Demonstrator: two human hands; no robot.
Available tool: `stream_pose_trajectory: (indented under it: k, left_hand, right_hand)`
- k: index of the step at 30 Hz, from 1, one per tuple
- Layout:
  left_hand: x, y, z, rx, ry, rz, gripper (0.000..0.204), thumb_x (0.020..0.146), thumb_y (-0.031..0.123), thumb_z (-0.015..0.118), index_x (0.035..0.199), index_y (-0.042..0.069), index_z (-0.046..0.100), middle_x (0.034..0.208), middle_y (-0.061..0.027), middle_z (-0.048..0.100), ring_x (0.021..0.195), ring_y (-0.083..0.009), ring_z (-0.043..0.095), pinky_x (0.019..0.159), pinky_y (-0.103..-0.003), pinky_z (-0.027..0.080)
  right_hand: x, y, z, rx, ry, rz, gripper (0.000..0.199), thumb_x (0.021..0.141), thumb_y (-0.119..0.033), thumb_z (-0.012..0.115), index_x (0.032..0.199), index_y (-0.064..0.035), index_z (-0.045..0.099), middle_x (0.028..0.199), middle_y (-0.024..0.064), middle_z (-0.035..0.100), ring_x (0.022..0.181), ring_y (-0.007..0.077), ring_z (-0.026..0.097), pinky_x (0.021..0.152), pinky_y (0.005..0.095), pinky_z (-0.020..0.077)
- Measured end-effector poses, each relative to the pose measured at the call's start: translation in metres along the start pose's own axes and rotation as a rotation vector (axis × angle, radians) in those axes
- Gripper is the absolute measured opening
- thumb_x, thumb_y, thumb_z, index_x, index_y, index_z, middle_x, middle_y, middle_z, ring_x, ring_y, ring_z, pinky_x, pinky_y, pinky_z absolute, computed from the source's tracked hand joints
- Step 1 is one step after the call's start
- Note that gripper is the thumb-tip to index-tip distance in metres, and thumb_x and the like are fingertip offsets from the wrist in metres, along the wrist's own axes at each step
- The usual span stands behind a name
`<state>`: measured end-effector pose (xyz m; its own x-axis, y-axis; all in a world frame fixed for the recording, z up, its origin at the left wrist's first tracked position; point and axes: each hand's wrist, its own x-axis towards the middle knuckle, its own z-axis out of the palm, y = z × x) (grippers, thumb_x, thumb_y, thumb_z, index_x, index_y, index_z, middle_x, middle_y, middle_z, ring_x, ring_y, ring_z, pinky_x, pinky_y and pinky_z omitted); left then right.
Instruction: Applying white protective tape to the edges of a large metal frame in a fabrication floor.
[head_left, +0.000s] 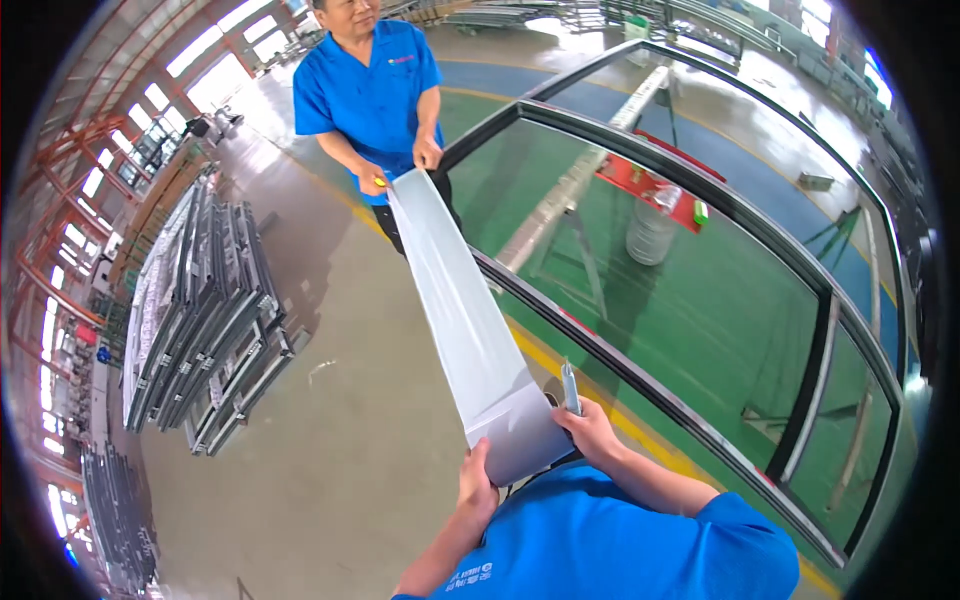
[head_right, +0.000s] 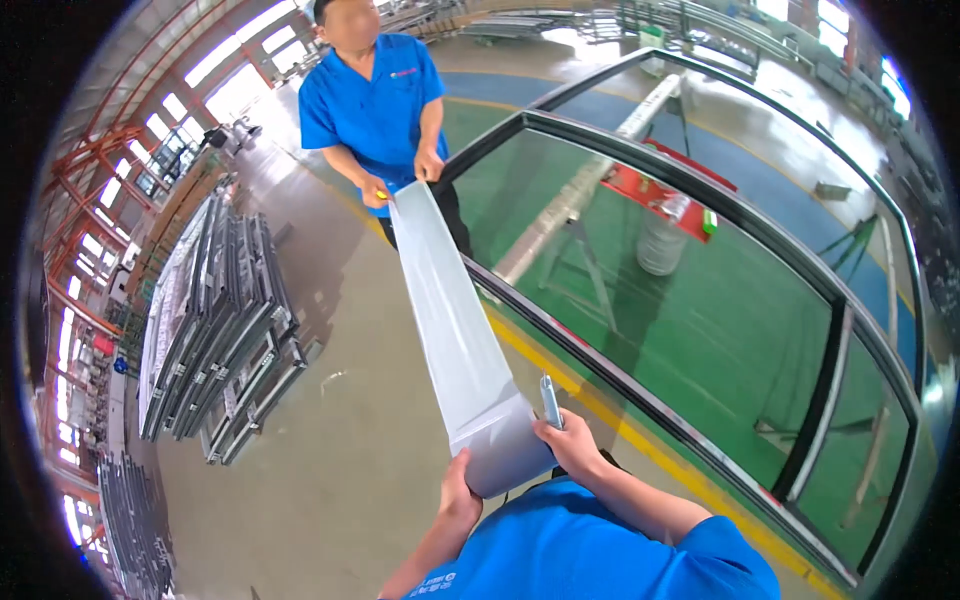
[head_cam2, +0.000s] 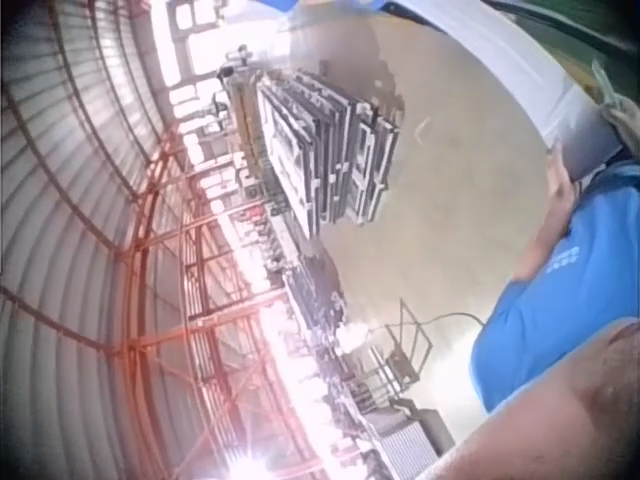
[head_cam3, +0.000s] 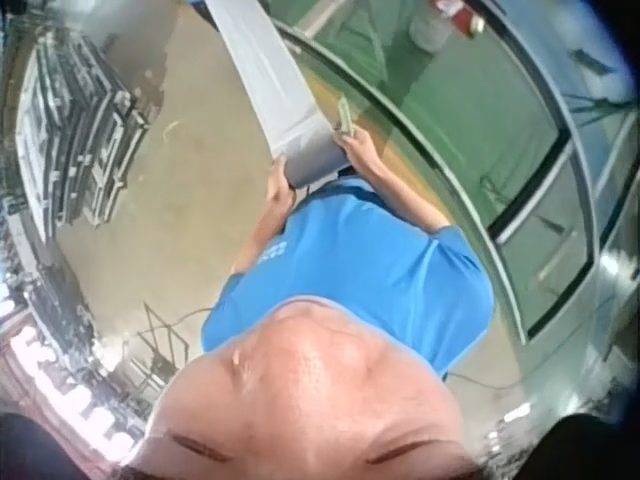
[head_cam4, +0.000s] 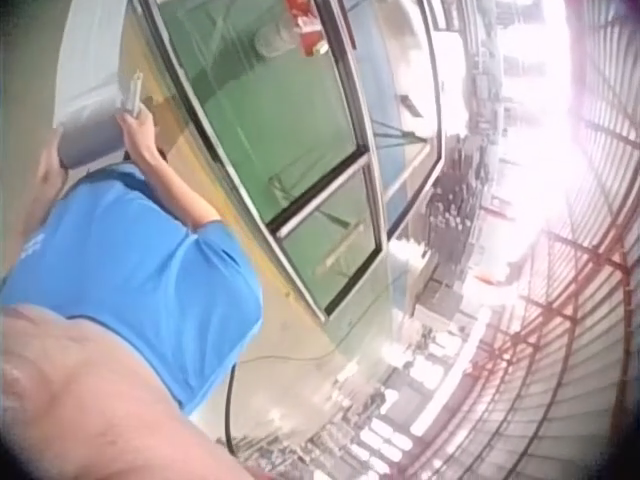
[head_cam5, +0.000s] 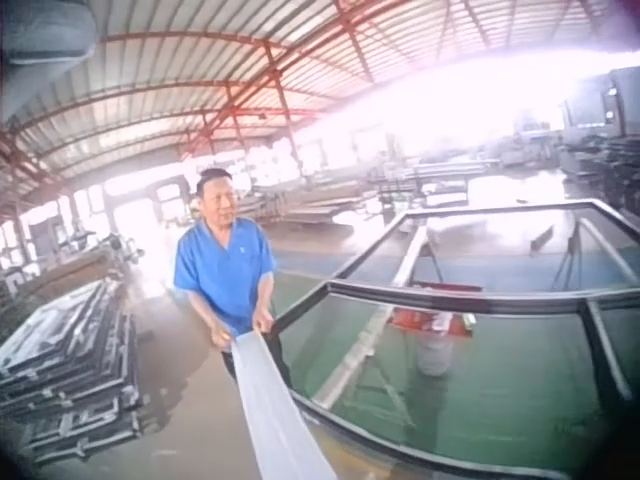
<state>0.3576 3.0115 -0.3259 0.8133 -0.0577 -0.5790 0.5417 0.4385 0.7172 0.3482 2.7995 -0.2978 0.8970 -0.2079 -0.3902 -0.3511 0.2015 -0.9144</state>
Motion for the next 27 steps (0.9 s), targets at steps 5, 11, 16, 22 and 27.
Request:
stream_pose_trajectory:
  k: [5, 11, 16, 22, 27]
  left_hand:
    - [-0.096, -0.056, -0.023, 0.136, -0.034, 0.074, 0.058, 0.094, 0.033, 0.057, 0.136, -0.005, 0.043, 0.134, -0.0188, 0.052, 0.121, -0.0277, 0.051, 0.103, -0.04, 0.04]
    - [-0.19, -0.136, -0.015, 0.277, 0.013, 0.263, 0.053, 0.096, 0.032, 0.054, 0.131, -0.007, 0.048, 0.129, -0.0211, 0.056, 0.115, -0.0297, 0.055, 0.102, -0.039, 0.04]
    - [-0.276, -0.202, 0.014, 0.17, 0.017, 0.173, 0.053, 0.096, 0.03, 0.054, 0.136, -0.003, 0.043, 0.131, -0.0172, 0.054, 0.12, -0.0272, 0.051, 0.103, -0.04, 0.039]
    - [-0.378, -0.274, 0.05, 0.076, -0.064, 0.091, 0.052, 0.096, 0.031, 0.052, 0.136, 0.0, 0.043, 0.132, -0.0135, 0.052, 0.123, -0.0267, 0.049, 0.105, -0.042, 0.038]
    - [-0.454, -0.346, 0.058, 0.096, -0.098, 0.053, 0.055, 0.097, 0.035, 0.05, 0.137, -0.002, 0.042, 0.132, -0.0137, 0.053, 0.124, -0.0283, 0.048, 0.105, -0.044, 0.037]
  right_hand:
    - [-0.094, 0.038, -0.034, 0.087, -0.039, 0.093, 0.017, 0.089, -0.02, 0.065, 0.085, -0.0048, 0.059, 0.07, -0.0027, 0.051, 0.066, 0.0069, 0.044, 0.058, 0.0258, 0.0349]
    - [-0.181, 0.082, -0.101, 0.099, -0.116, 0.082, 0.009, 0.089, -0.012, 0.065, 0.085, -0.0058, 0.06, 0.076, -0.0004, 0.056, 0.073, 0.0094, 0.05, 0.066, 0.0264, 0.0404]
    - [-0.261, 0.09, -0.175, 0.02, -0.166, -0.011, 0.017, 0.089, -0.021, 0.065, 0.09, -0.0049, 0.059, 0.077, -0.0016, 0.054, 0.074, 0.008, 0.049, 0.064, 0.0261, 0.04]
    - [-0.375, 0.1, -0.267, -0.057, -0.158, -0.011, 0.024, 0.09, -0.028, 0.063, 0.096, -0.005, 0.06, 0.077, -0.0004, 0.055, 0.074, 0.0086, 0.05, 0.067, 0.0283, 0.0421]
    - [-0.469, 0.134, -0.327, -0.018, -0.051, -0.035, 0.026, 0.089, -0.027, 0.063, 0.099, -0.0034, 0.061, 0.078, 0.0003, 0.057, 0.074, 0.0095, 0.052, 0.065, 0.0281, 0.0429]
